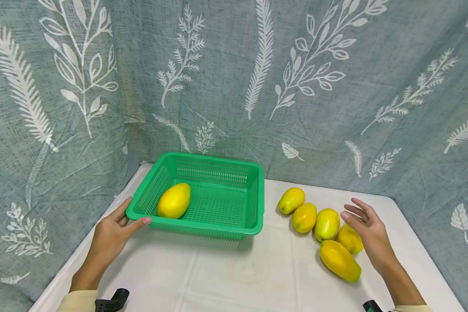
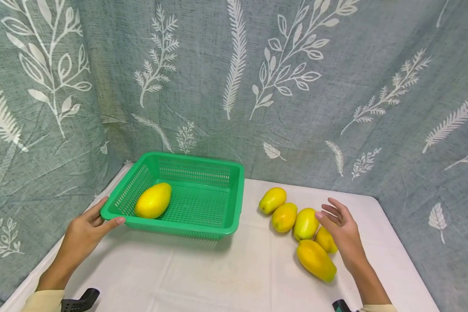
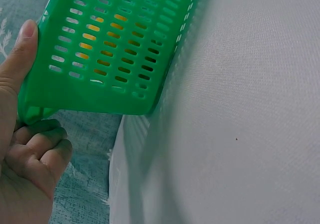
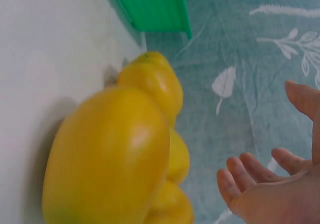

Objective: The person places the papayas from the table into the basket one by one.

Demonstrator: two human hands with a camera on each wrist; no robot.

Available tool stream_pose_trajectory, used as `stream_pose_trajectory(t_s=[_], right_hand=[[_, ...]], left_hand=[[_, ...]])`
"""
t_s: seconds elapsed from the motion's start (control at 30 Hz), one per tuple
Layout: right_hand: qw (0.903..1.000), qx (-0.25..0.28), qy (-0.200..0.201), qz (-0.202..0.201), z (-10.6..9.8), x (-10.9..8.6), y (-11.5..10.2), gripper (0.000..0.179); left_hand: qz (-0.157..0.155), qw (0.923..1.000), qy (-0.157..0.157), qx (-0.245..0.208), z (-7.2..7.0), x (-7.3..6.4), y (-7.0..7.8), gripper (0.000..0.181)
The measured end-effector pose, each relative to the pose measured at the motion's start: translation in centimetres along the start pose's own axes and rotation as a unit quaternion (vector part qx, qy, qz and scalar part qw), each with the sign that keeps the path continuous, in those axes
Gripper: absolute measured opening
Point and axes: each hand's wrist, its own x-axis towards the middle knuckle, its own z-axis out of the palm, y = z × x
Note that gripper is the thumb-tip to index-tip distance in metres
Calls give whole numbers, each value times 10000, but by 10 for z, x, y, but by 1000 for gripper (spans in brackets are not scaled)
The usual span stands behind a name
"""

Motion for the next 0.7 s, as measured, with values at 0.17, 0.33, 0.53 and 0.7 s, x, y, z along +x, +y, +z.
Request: stream_pose_trajectory(t_s=[0.17,0.33,0.53,0.7], right_hand=[[9996,-237,63,152,-13,0,9,81],[9984,-187,22,525,-20,0,19,90],[9956,-233,-41,902,-24,2,31,99],[9926,-387,-126,1143,-27,3,40,102]], left_hand=[[-10,10000,38,25,-1,-1,0,94],[18,10000,38,40,-1,-1,0,93],[-16,10000,26,-1,0,-1,1,93],[-12,10000,30,-19,1,-1,1,93]])
